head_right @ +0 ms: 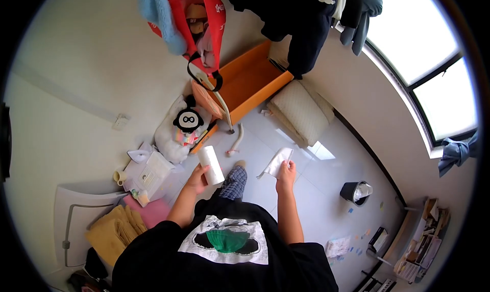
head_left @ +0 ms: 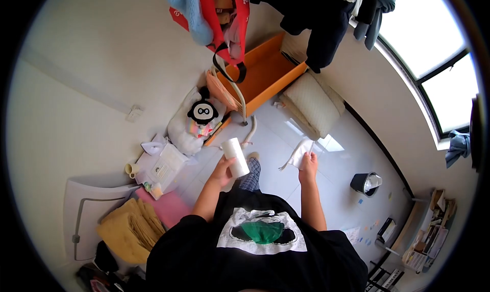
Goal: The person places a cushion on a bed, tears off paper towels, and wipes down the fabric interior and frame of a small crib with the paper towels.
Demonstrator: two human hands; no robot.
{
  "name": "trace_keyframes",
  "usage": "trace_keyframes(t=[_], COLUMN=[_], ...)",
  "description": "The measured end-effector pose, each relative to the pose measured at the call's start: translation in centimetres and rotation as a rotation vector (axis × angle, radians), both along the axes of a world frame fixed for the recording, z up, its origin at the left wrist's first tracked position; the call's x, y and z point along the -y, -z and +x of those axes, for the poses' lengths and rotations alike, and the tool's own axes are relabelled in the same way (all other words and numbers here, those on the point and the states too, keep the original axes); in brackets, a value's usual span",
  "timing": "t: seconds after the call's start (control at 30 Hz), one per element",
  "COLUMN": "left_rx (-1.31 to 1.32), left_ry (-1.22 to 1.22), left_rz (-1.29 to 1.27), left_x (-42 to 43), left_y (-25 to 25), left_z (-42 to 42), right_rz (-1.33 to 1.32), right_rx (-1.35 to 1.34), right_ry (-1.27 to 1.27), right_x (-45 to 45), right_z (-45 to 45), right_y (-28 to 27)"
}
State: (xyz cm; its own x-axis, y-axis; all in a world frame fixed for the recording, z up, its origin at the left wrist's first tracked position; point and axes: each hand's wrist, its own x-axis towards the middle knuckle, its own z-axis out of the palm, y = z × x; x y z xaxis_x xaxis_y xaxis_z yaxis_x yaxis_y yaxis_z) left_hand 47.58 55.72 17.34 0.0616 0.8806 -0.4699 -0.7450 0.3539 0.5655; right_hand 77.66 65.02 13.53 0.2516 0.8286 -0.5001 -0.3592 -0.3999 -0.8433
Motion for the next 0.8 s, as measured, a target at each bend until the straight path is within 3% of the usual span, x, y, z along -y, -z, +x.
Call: trace_keyframes(t=[0.17, 0.37, 0.47, 0.6, 0.67, 0.8], left_rx=[-0.093, -0.180, -0.170, -0.131, -0.151, -0.186], left_ry=[-0.068, -0.128, -0.174, -0.410, -0.506, -0.769], left_rz=[-0.089, -0.119, -0.115, -0.138, -0.142, -0.230], left_x=[-7.4, -15.3, -17.0, -17.7, -17.7, -18.3], left_y=[0.7, -2.1, 0.0, 1.7, 1.8, 3.4], left_z=[-1.4, -0.2, 0.4, 2.6, 4.1, 8.7], right_rz=[-0.103, -0.043, -0.071, -0.097, -0.087, -0.015], right_rx=[-0.102, -0.249, -0.268, -0.178, -0.256, -0.035], right_ry=[-0.085, -0.273, -0.356, -0.624, -0.771, -1.116], right_x=[-8.6, -18.2, -21.9, -27.2, -29.6, -35.1], right_z=[-2.4, -3.6, -4.8, -5.0, -5.5, -5.9], right_y=[-1.5, -5.4, -6.3, -3.7, -2.7, -1.6])
